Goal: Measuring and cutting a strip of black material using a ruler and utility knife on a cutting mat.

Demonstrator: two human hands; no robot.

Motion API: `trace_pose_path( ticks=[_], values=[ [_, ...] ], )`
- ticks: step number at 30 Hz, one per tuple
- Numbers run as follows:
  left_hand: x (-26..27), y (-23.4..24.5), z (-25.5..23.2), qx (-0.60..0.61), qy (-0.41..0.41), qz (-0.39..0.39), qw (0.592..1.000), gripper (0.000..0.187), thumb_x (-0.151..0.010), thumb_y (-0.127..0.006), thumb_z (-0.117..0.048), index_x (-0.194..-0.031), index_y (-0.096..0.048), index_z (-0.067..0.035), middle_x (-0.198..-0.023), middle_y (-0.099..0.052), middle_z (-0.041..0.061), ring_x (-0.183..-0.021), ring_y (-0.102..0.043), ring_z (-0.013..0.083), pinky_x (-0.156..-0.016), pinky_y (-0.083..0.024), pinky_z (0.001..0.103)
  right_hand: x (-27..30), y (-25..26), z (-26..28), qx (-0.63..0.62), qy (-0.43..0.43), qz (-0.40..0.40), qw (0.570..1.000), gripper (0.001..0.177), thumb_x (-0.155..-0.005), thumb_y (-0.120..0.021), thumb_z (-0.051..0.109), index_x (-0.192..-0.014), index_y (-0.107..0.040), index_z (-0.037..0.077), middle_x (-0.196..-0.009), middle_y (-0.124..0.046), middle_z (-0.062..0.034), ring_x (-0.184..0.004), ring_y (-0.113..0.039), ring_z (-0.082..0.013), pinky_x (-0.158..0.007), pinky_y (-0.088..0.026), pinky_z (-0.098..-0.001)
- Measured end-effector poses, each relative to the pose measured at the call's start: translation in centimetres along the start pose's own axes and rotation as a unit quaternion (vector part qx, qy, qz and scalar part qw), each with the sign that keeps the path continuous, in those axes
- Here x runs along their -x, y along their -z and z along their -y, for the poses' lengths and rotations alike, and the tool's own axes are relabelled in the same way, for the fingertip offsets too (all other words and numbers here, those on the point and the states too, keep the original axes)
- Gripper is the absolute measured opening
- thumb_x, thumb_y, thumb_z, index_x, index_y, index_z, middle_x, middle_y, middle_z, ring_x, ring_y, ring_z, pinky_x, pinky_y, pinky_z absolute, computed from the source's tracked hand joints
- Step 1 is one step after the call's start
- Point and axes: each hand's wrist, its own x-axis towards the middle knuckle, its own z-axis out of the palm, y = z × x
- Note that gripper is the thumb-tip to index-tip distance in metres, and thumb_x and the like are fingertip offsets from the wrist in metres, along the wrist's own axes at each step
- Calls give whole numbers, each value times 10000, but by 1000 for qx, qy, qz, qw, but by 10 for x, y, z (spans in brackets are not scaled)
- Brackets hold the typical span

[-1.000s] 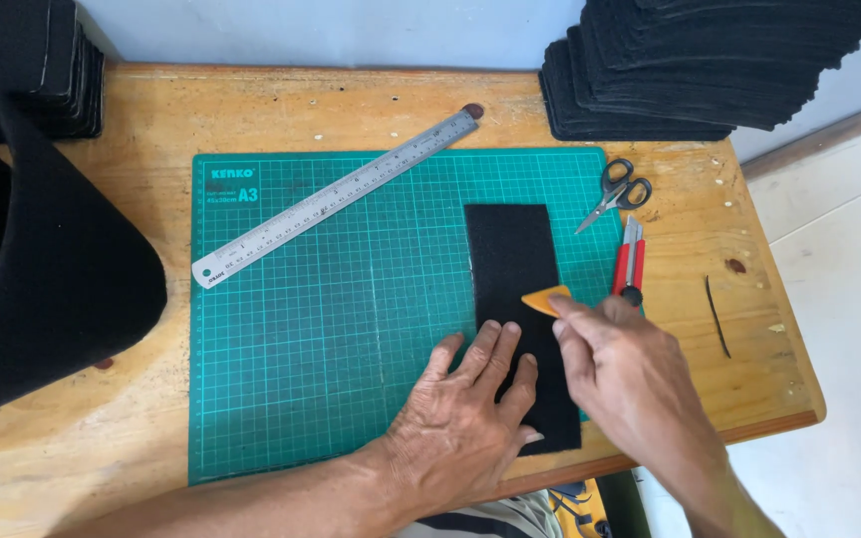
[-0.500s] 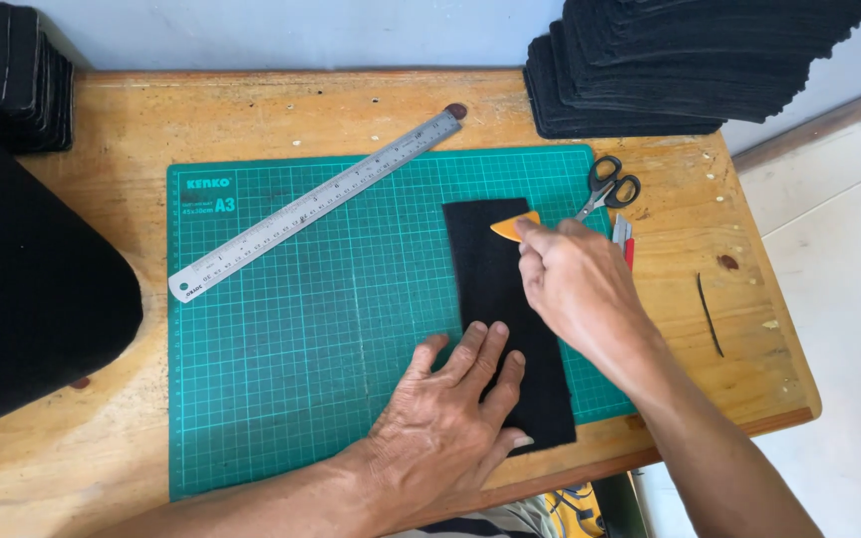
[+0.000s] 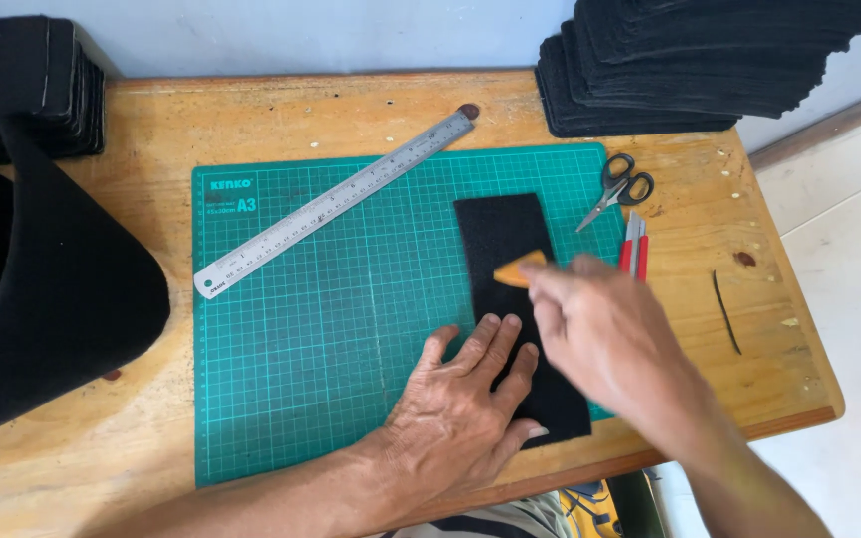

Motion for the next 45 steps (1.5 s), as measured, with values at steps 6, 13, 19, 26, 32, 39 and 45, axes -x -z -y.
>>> trace_pose_path(
  ticks=[6,13,19,26,32,39,45],
  values=[
    [-3,1,1,16,-10,-12,1000,724,-831,-756,-480,-1336,-621,22,-1444,-574,284,-1307,-577,405,-999,-418,596,33,-35,4,2,-61,9,998,422,-933,-551,270,-1325,-707,257,-873,-639,-138,-619,-653,-459,-561,-553,-607],
    [-3,5,1,2,-13,5,1000,673,-888,-694,-498,-1327,-631,9,-1429,-586,289,-1317,-563,416,-1015,-393,582,-49,-43,-6,-32,-59,19,998,407,-999,-537,184,-1376,-686,146,-934,-686,-193,-619,-679,-375,-559,-594,-533],
    [1,4,0,-13,-10,24,1000,691,-917,-650,-514,-1374,-597,2,-1480,-540,298,-1369,-522,420,-1084,-362,600,-98,-34,-12,-57,-50,-14,997,394,-1019,-494,149,-1344,-704,75,-879,-711,-208,-703,-662,-374,-683,-559,-503],
    [3,2,-1,-17,-12,18,1000,738,-891,-662,-519,-1390,-587,21,-1494,-538,292,-1400,-507,420,-1136,-343,573,7,-3,21,9,-16,14,1000,406,-961,-520,155,-1306,-715,244,-824,-660,-188,-580,-652,-420,-527,-556,-558],
    [6,-7,-2,-21,-33,-10,999,707,-883,-712,-493,-1320,-625,56,-1400,-599,322,-1357,-540,465,-1116,-404,531,26,-37,16,32,-17,-1,999,415,-925,-558,228,-1313,-703,239,-828,-605,-114,-550,-633,-422,-489,-545,-586],
    [6,-7,-3,-31,-30,-1,999,716,-934,-641,-521,-1360,-621,54,-1436,-583,317,-1368,-532,490,-1139,-400,534,-57,-35,22,-25,-49,20,998,417,-997,-509,181,-1370,-694,164,-864,-634,-130,-561,-651,-348,-467,-556,-516],
    [11,-14,-2,-16,-23,-20,999,718,-913,-678,-517,-1361,-630,43,-1450,-587,301,-1388,-534,455,-1177,-390,540,-111,-43,5,-52,2,-10,999,371,-937,-504,75,-1195,-771,76,-1061,-791,-105,-854,-688,-312,-795,-577,-478]
  ],
)
